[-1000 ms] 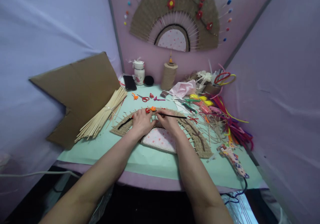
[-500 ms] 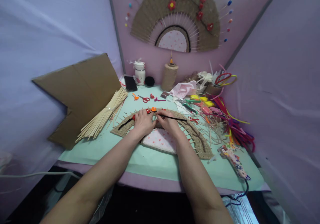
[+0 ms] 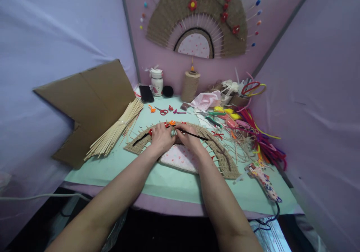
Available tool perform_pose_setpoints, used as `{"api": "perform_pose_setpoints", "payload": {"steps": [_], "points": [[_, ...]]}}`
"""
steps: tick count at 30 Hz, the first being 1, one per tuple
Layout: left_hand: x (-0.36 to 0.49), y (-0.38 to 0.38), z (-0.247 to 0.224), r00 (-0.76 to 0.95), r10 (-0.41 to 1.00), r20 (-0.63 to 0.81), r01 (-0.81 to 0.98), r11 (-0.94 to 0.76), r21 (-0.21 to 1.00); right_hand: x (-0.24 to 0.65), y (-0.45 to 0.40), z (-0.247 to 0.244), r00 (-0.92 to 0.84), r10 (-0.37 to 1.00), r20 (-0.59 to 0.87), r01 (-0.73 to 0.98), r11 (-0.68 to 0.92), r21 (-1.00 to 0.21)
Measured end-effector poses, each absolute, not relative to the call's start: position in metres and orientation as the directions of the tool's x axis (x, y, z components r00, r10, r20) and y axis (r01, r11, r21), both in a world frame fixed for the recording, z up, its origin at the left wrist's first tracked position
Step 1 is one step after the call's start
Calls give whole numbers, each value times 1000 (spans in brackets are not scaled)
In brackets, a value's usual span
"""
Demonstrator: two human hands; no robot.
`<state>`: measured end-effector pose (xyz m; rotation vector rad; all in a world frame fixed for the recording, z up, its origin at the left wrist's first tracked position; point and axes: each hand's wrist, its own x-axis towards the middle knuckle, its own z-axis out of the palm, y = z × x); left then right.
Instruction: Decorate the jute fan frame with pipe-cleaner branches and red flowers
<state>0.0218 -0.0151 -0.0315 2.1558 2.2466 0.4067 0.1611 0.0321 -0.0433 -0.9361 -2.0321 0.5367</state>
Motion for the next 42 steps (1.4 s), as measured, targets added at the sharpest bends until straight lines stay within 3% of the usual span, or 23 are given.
{"api": "perform_pose_setpoints", "payload": {"steps": [15, 24, 42], "points": [[21, -13, -33, -53, 981, 184, 980, 17, 197, 162, 31, -44, -394, 792, 466, 434, 608, -666], [22, -10, -28, -42, 987, 153, 984, 15, 175, 160, 38, -47, -336, 858, 388, 402, 503, -765], [29, -8, -17, -43, 993, 114, 985, 24, 169, 160, 36, -45, -305, 876, 374, 454, 479, -751]]}}
